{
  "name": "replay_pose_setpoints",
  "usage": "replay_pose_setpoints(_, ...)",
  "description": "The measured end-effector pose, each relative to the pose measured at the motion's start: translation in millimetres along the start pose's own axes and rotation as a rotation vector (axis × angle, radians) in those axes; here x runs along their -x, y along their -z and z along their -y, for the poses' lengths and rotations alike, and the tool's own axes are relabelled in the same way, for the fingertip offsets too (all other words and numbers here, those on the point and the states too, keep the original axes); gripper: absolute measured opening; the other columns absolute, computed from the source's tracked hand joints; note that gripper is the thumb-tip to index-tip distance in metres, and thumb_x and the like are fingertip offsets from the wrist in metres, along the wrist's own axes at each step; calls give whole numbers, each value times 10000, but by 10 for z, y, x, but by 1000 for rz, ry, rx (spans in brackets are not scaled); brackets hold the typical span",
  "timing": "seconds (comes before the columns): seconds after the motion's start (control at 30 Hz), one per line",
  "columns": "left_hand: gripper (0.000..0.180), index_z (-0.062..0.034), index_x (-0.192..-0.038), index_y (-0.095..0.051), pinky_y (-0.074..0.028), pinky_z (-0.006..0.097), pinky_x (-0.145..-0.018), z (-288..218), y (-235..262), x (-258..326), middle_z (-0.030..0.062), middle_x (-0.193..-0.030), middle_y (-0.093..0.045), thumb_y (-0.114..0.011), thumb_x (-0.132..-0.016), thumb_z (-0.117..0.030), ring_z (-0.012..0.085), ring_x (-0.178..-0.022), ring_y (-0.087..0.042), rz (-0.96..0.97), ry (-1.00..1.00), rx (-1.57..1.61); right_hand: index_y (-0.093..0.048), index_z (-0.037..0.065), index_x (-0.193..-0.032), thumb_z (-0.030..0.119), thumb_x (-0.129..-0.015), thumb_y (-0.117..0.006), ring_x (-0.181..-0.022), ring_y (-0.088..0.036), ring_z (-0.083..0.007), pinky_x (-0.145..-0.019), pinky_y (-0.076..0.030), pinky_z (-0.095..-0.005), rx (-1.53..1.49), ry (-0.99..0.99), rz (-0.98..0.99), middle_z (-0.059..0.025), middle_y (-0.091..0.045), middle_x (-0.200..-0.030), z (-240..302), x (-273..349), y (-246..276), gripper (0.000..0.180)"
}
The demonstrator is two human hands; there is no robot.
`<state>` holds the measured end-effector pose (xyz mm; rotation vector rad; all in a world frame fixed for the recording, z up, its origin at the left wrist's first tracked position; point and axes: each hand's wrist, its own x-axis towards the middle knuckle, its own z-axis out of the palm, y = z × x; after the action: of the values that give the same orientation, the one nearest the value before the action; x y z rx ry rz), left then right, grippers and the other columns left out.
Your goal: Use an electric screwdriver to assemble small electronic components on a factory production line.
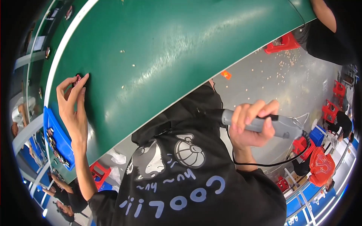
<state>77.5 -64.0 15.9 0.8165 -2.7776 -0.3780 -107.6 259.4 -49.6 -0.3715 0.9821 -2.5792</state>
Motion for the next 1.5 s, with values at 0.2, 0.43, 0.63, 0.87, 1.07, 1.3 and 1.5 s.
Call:
replay_pose_setpoints(0.2,287,-64,-1246,-700,-453,304,-982,-26,-34,163,100,-1207,-601,-525,-1023,-20,205,-1126,-599,-37,-4,9,-391,42,-1022,151,-991,-498,-423,-439,-190,-459,-433,-356,52,-2,5,-165,-549,-779,-271,246,204,156)
replay_pose_setpoints(0.43,195,-3,-1110,-693,-502,302,-918,2,-5,90,119,-1147,-660,-559,-979,51,195,-1076,-643,-144,47,259,-395,49,-1016,174,-988,-508,-410,-428,-202,-451,-435,-360,-3,88,16,-161,-543,-778,-32,117,100,171)
replay_pose_setpoints(0.63,257,21,-1010,-680,-548,343,-884,-58,6,82,136,-1039,-712,-664,-808,178,270,-1004,-698,-176,-27,170,-441,64,-929,217,-936,-594,-408,-446,-146,-452,-430,-324,-166,345,228,-67,-497,-671,617,-570,-474,217)
replay_pose_setpoints(0.87,243,18,-952,-709,-565,408,-932,-9,-69,150,124,-941,-708,-667,-770,172,311,-961,-678,-306,-50,199,-506,93,-832,277,-801,-657,-475,-450,-121,-508,-407,-265,-116,645,389,-17,-487,-661,1093,-2037,-1615,240)
replay_pose_setpoints(1.07,252,32,-991,-696,-573,397,-938,-107,-81,207,135,-1010,-692,-647,-787,172,322,-1022,-680,-312,48,177,-563,35,-867,292,-913,-594,-473,-460,-192,-483,-400,-316,336,628,251,-106,-538,-689,574,-3081,-1905,263)
replay_pose_setpoints(1.3,319,30,-1036,-701,-585,407,-901,-95,-133,185,132,-1038,-690,-645,-755,170,341,-1049,-680,-295,-13,36,-545,36,-843,262,-985,-459,-406,-392,-146,-404,-336,-299,206,441,627,-86,-517,-713,729,-2448,-2142,281)
replay_pose_setpoints(1.5,281,37,-1018,-691,-599,409,-841,-76,-139,191,128,-1044,-687,-660,-739,54,337,-1036,-691,-253,-178,-50,-498,20,-888,116,-938,-577,-398,-409,-140,-408,-373,-286,383,395,432,-119,-536,-675,-32,-2522,-2160,135)
